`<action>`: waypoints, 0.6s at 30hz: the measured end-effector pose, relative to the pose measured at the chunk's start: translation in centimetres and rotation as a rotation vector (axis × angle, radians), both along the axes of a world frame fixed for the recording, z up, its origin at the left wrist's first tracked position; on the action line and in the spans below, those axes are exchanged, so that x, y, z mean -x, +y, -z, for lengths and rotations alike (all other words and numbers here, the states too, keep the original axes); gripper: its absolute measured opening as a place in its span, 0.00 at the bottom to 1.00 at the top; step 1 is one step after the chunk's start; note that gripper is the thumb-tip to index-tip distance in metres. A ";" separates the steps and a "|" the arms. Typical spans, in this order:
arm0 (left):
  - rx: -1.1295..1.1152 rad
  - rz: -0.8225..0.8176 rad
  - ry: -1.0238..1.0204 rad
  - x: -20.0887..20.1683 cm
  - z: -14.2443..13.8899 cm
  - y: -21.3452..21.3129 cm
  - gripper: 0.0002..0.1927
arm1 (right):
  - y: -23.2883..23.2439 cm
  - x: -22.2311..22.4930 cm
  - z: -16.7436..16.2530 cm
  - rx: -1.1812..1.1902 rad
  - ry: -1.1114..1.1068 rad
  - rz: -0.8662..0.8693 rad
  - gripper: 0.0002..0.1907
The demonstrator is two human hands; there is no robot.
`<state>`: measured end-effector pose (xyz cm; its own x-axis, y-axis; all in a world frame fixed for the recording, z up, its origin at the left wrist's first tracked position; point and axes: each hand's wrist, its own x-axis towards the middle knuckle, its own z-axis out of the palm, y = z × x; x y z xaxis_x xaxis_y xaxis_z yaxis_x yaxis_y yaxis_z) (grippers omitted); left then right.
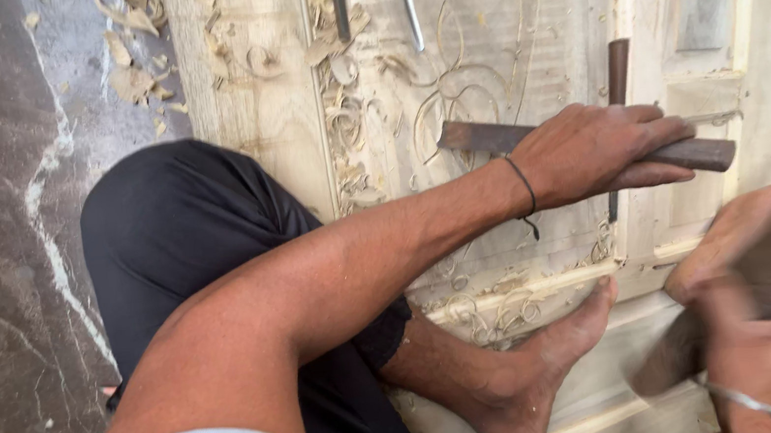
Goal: The person sits on the floor carving a floral pattern into a large wooden door panel, using a chisel guided by one hand and striking it with a wooden mallet held in the other. They reposition the chisel across different parts of the design and brush away shavings as they carve.
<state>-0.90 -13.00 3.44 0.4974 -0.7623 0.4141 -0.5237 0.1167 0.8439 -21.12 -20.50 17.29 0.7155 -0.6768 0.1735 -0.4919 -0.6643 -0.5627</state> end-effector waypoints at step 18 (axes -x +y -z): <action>0.140 -0.007 -0.054 2.4 -1.1 0.0 0.29 | -0.9 1.0 0.9 -0.141 0.223 0.011 0.37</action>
